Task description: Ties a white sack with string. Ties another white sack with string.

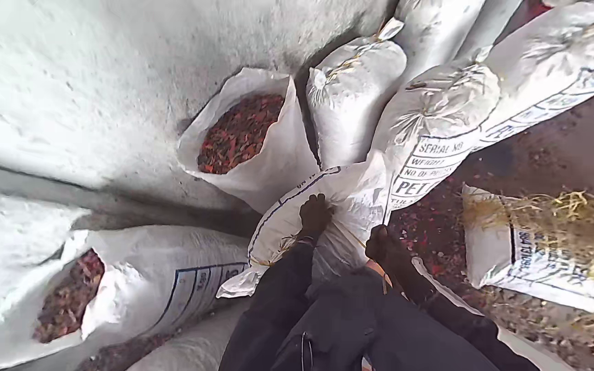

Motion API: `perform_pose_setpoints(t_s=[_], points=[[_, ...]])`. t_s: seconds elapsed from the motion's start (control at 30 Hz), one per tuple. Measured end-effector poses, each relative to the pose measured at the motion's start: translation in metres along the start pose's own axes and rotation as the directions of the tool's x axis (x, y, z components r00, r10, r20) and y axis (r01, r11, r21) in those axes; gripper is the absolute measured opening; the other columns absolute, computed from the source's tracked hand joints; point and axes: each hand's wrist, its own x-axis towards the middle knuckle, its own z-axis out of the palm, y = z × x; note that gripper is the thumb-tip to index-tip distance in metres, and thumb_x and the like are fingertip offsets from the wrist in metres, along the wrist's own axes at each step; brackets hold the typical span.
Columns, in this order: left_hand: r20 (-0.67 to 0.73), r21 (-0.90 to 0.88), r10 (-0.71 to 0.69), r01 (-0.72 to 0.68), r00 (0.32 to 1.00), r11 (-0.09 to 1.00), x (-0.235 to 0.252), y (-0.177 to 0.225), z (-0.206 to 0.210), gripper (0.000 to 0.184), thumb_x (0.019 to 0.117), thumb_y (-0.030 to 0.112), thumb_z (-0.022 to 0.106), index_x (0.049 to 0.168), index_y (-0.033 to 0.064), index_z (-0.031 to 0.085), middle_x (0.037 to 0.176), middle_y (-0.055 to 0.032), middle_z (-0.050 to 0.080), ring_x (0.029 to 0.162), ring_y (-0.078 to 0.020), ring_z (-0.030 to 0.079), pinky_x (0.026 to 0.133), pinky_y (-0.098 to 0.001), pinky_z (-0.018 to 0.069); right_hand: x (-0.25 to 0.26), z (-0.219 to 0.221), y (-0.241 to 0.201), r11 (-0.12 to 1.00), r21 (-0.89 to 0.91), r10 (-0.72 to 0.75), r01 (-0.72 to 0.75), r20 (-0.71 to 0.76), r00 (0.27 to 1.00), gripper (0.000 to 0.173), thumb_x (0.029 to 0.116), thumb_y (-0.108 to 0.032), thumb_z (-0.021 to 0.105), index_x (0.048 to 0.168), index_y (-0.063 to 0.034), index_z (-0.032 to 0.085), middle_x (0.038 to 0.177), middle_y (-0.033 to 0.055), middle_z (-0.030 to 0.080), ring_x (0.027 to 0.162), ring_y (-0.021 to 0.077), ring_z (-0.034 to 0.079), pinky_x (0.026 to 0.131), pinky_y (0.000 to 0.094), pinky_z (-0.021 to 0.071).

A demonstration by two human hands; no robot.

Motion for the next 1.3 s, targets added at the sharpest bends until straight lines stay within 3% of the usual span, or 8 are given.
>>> perform_pose_setpoints(t_s=[0.1, 0.2, 0.4, 0.53, 0.67, 0.93, 1.1, 1.3], points=[[0.201, -0.157, 0.164, -0.133, 0.966, 0.979, 0.0, -0.022, -0.023, 0.054, 0.0983, 0.021, 0.066, 0.144, -0.0034, 0.05, 0.141, -0.0317, 0.05, 0.125, -0.0427, 0.056, 0.107, -0.0535, 0.0445, -0.001, -0.006, 0.015, 0.994, 0.111, -0.013, 0.02, -0.066, 0.998, 0.03, 0.1072, -0.017, 0.025, 0.093, -0.0191, 0.051, 0.054, -0.017, 0.046, 0.045, -0.0027, 0.044, 0.049, 0.0155, 0.0417], [0.032, -0.231, 0.16, -0.148, 0.987, 0.962, -0.002, -0.022, -0.029, 0.056, 0.099, 0.023, 0.066, 0.144, -0.0062, 0.05, 0.137, -0.0334, 0.053, 0.12, -0.0433, 0.058, 0.106, -0.0522, 0.0442, 0.001, -0.01, 0.034, 0.989, 0.149, 0.015, -0.005, -0.07, 0.997, 0.03, 0.1067, -0.017, 0.025, 0.092, -0.0191, 0.051, 0.054, -0.0168, 0.045, 0.045, -0.0023, 0.045, 0.049, 0.0159, 0.0429], [-0.105, 0.128, 0.004, 0.01, 0.994, 0.992, 0.016, 0.029, 0.011, 0.06, 0.0951, 0.047, 0.067, 0.133, -0.0001, 0.062, 0.137, -0.0238, 0.058, 0.133, -0.0393, 0.051, 0.11, -0.0561, 0.0389, 0.008, -0.012, 0.048, 0.975, 0.182, 0.146, -0.13, -0.075, 0.986, 0.033, 0.1087, -0.017, 0.024, 0.092, -0.016, 0.053, 0.054, -0.0151, 0.044, 0.044, -0.0015, 0.043, 0.049, 0.0165, 0.0415], [-0.146, 0.19, 0.037, -0.009, 0.989, 0.982, 0.026, 0.032, 0.018, 0.045, 0.103, 0.035, 0.058, 0.125, -0.004, 0.065, 0.127, -0.0246, 0.065, 0.125, -0.0393, 0.058, 0.109, -0.0565, 0.0362, 0.012, -0.018, 0.059, 0.962, 0.207, 0.19, -0.177, -0.045, 0.981, 0.035, 0.1088, -0.018, 0.023, 0.092, -0.016, 0.054, 0.053, -0.0142, 0.045, 0.044, -0.0012, 0.043, 0.048, 0.0162, 0.042], [-0.092, 0.201, 0.07, -0.051, 0.993, 0.978, 0.029, 0.032, 0.015, 0.032, 0.1005, 0.014, 0.059, 0.127, -0.0036, 0.064, 0.125, -0.0245, 0.066, 0.121, -0.0397, 0.06, 0.11, -0.0551, 0.0372, 0.016, -0.011, 0.051, 0.946, 0.114, 0.308, -0.302, -0.034, 0.951, 0.035, 0.1094, -0.017, 0.024, 0.09, -0.0141, 0.053, 0.054, -0.0134, 0.042, 0.043, -0.0006, 0.041, 0.047, 0.0161, 0.0404], [-0.097, -0.119, 0.097, -0.109, 0.99, 0.987, 0.043, 0.018, -0.001, 0.029, 0.1045, 0.013, 0.056, 0.12, -0.0086, 0.067, 0.112, -0.0308, 0.069, 0.113, -0.0472, 0.065, 0.101, -0.0615, 0.0448, 0.016, 0.025, 0.046, 0.884, 0.053, 0.468, -0.465, -0.05, 0.883, 0.034, 0.1111, -0.015, 0.023, 0.094, -0.0095, 0.053, 0.056, -0.0115, 0.041, 0.043, -0.0001, 0.04, 0.045, 0.0163, 0.0385], [0.061, -0.159, 0.111, -0.1, 0.992, 0.982, 0.054, 0.016, -0.017, 0.031, 0.1047, 0.016, 0.055, 0.121, -0.0075, 0.067, 0.118, -0.0297, 0.068, 0.12, -0.0436, 0.062, 0.106, -0.059, 0.0429, 0.012, 0.043, 0.047, 0.856, 0.136, 0.513, -0.499, -0.101, 0.852, 0.035, 0.1121, -0.016, 0.022, 0.093, -0.0112, 0.051, 0.054, -0.0113, 0.039, 0.042, 0.0006, 0.038, 0.044, 0.0166, 0.0375], [-0.008, -0.179, 0.181, -0.18, 0.983, 0.967, 0.047, 0.01, -0.008, 0.031, 0.1053, 0.013, 0.053, 0.126, -0.0066, 0.065, 0.116, -0.0296, 0.069, 0.116, -0.0444, 0.064, 0.104, -0.0587, 0.0445, 0.011, 0.056, 0.044, 0.823, 0.199, 0.565, -0.532, -0.185, 0.804, 0.034, 0.1126, -0.016, 0.024, 0.095, -0.0099, 0.053, 0.051, -0.0118, 0.036, 0.038, -0.0004, 0.035, 0.04, 0.0156, 0.0342]])
